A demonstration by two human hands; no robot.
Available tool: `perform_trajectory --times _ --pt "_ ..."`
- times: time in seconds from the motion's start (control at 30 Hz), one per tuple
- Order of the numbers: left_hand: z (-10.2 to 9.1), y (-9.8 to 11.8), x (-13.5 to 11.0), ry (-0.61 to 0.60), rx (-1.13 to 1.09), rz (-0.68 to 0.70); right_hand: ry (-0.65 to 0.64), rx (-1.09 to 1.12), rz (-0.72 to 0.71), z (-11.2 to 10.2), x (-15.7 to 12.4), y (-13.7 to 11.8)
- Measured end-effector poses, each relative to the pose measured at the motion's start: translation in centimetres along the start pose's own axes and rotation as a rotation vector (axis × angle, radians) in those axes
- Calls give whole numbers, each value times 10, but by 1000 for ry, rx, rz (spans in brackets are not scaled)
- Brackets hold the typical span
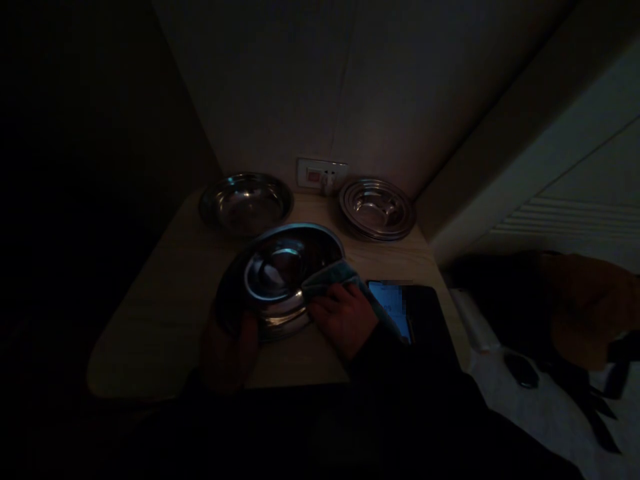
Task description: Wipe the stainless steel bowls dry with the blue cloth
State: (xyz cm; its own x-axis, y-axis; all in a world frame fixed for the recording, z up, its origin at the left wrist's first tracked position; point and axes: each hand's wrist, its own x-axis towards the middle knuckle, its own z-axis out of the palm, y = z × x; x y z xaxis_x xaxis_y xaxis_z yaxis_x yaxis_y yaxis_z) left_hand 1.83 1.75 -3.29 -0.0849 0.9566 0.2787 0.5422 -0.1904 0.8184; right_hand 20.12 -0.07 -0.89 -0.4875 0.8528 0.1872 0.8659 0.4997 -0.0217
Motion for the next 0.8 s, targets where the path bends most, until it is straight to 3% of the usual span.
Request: perform_trajectory --times 0.2,0.4,0.6,0.8 --pt "0 -5 -3 -2 14 -13 116 248 14 11 1 -35" --pt "0 -2 -2 -16 17 -16 -85 76 87 0 6 -15" --pt "2 -2 -1 -16 13 -15 -122 280 42 4 20 -24" --pt "5 0 0 -10 19 -12 -200 106 110 -2 21 -10"
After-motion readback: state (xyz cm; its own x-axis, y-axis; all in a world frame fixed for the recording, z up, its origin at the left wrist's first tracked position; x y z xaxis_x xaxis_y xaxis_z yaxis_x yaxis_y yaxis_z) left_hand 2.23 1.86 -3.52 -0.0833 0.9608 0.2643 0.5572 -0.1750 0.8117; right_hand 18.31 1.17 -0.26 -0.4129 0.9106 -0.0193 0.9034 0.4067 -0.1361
